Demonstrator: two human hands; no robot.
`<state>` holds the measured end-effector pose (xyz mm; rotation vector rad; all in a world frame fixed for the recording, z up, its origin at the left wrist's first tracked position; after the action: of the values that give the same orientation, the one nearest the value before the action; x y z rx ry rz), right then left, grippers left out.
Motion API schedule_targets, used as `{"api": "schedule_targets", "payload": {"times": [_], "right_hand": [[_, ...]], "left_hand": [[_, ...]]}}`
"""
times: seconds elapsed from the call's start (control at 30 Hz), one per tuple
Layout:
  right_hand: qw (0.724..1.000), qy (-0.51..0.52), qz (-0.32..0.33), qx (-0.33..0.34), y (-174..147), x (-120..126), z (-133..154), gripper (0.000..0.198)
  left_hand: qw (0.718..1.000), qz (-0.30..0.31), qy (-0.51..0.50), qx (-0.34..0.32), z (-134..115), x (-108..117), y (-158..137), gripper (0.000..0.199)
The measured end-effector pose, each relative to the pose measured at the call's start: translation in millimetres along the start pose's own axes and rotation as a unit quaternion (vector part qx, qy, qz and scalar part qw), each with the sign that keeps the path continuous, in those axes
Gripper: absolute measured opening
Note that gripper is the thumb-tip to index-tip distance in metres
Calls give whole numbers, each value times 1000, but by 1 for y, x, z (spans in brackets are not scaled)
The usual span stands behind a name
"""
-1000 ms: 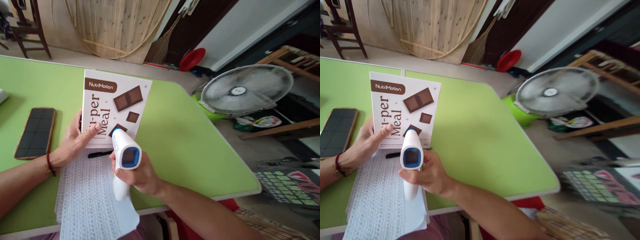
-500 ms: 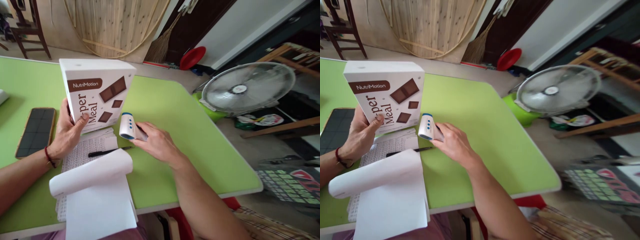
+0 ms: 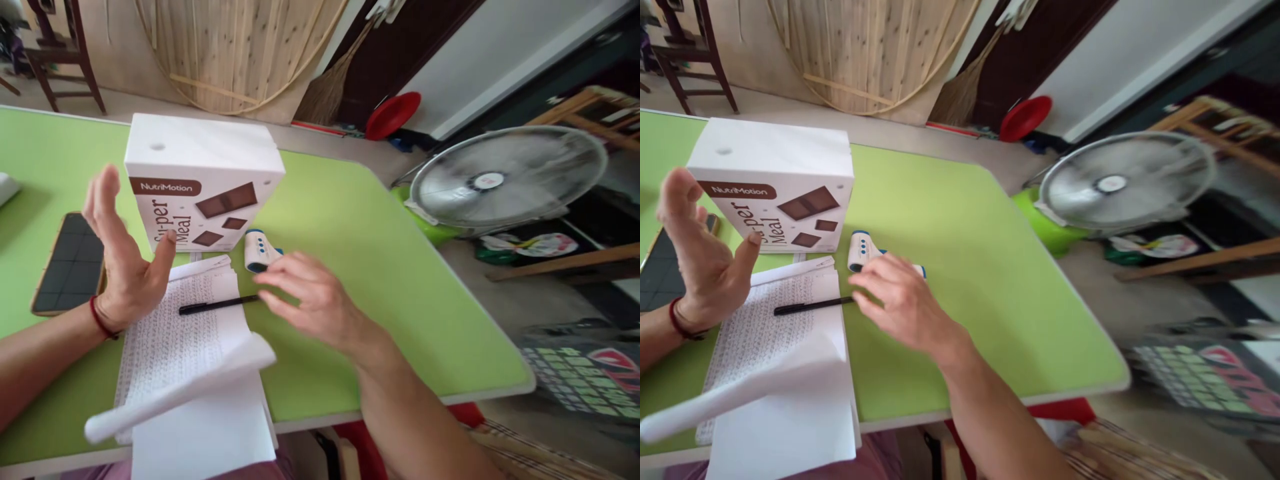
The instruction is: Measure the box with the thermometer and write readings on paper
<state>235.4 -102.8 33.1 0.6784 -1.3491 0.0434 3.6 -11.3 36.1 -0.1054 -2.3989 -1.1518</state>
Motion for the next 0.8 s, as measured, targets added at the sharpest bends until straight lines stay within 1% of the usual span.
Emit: {"api": "schedule_targets", "payload": {"times": [0.07, 0.1, 0.13, 0.17, 0.2, 0.23, 0.3, 0.33, 0.37, 0.43, 0.5, 0.53, 0.57, 0.6, 0.67, 0.73, 0.8], "right_hand": [[998, 19, 38, 51, 0, -4, 14, 13], [997, 12, 52, 64, 0, -8, 17, 12], [996, 1, 61, 70, 0, -12, 19, 12], [995, -7, 66, 74, -1, -15, 19, 14], [995, -11, 68, 75, -1, -17, 18, 18], [995, -12, 71, 71, -1, -18, 16, 21], [997, -7, 68, 47, 0, -17, 11, 20], [998, 2, 57, 27, 1, -15, 8, 18], [999, 21, 39, -4, 2, -12, 5, 15], [991, 87, -5, -97, 3, -6, -1, 11], [962, 178, -50, -202, 2, -4, -5, 8], [941, 225, -71, -242, 1, -5, -6, 8], [921, 269, -91, -267, 1, -8, -5, 8], [904, 308, -108, -276, 1, -11, -3, 9], [881, 369, -122, -271, 3, -19, 2, 8], [868, 402, -115, -269, 5, -28, 6, 7], [859, 413, -111, -281, 7, -37, 8, 7]], "left_hand": [[994, -63, 33, -79, -16, 6, -1, 76], [989, -78, 38, -120, -25, 8, -2, 70], [985, -68, 38, -157, -35, 8, -3, 62], [981, -44, 32, -185, -43, 7, -5, 50], [977, -2, 23, -212, -52, 5, -7, 36], [968, 64, 11, -243, -61, 1, -10, 24], [937, 201, 4, -285, -77, -8, -20, 2], [922, 246, 18, -299, -82, -10, -26, 8], [911, 275, 49, -302, -86, -13, -31, 13], [891, 325, 132, -288, -89, -18, -40, 19], [867, 376, 206, -253, -87, -24, -48, 36], [855, 400, 229, -238, -85, -27, -51, 46], [845, 419, 244, -225, -83, -29, -53, 54], [839, 431, 253, -215, -82, -30, -55, 59], [831, 446, 261, -204, -79, -33, -58, 65], [827, 455, 268, -193, -77, -33, -60, 66], [824, 460, 275, -182, -75, -33, -60, 67]]}}
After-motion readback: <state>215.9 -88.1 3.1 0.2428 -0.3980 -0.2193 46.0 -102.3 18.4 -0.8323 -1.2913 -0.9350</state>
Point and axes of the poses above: each hand's wrist, its own y-axis towards the middle knuckle, its own x-axis out of the back of the hand, z = x × y, the point moved 4 cm from there along y, towards the middle knuckle, and after that the axes turned 6 degrees about -y, right-handed, at the moved point
